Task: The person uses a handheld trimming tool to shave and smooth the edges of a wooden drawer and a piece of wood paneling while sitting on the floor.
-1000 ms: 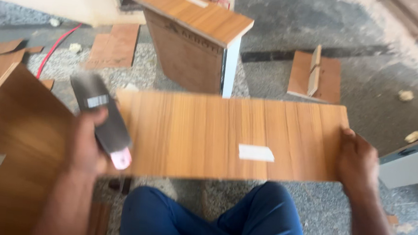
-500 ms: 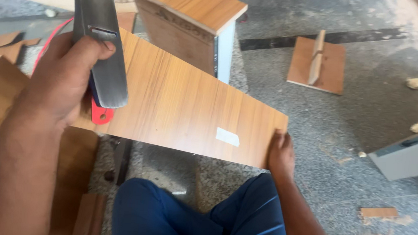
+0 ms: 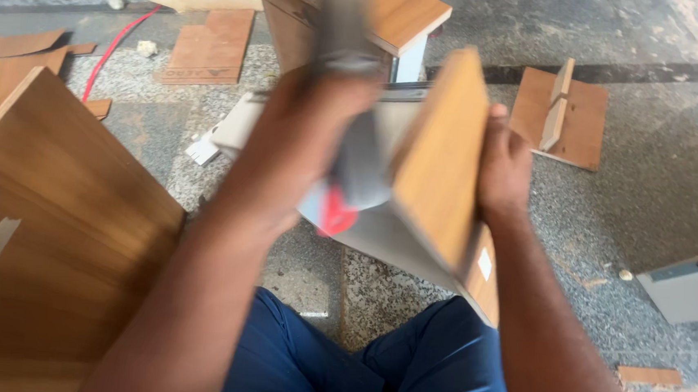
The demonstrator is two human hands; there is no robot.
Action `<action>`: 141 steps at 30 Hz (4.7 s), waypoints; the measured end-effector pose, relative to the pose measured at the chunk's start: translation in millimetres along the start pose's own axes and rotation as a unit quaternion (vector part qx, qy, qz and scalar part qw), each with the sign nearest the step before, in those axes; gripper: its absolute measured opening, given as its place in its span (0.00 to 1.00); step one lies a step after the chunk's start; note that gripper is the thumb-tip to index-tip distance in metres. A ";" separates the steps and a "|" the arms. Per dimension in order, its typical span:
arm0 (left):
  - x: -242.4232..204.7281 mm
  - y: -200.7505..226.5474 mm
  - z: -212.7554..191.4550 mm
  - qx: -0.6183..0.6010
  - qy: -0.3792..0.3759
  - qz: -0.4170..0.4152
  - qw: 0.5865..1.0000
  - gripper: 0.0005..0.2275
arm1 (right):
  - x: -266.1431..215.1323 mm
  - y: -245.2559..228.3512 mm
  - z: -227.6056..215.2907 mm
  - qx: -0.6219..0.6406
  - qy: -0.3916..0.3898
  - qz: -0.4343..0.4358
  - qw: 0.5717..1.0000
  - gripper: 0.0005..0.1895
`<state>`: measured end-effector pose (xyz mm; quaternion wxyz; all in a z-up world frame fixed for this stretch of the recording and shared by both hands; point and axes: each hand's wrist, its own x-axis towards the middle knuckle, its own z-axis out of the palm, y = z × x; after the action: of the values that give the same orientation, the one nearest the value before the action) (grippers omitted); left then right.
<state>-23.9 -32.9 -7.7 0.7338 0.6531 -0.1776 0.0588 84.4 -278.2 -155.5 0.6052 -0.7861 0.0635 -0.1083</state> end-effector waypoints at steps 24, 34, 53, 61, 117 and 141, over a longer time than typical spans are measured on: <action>-100.2 -123.3 -62.5 -0.432 0.194 -0.124 0.872 0.22 | 50.6 -36.3 61.3 -0.053 -0.006 0.012 0.999 0.49; -32.1 -133.8 0.8 -0.601 0.219 -0.019 0.769 0.18 | 81.3 46.1 -8.8 0.087 -0.025 0.052 0.995 0.51; -49.6 -139.2 -50.6 -0.512 0.231 -0.039 0.826 0.17 | 39.2 99.1 69.5 0.094 0.049 0.143 0.984 0.40; -85.6 -181.6 -50.1 -0.550 0.210 -0.064 0.806 0.17 | 32.3 210.3 75.3 0.309 0.072 0.261 0.912 0.35; -75.7 -75.1 50.3 0.422 0.008 0.086 0.902 0.16 | 31.9 93.6 71.1 0.321 0.028 0.152 0.934 0.35; 22.6 -100.9 81.8 0.571 -0.158 -0.095 0.800 0.20 | 19.9 77.8 68.4 -0.192 -0.034 -0.076 0.978 0.24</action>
<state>14.3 -130.4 -87.8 0.1921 0.9675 -0.1623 -0.0247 123.1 -238.8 -245.4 0.4347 -0.8934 0.0025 -0.1130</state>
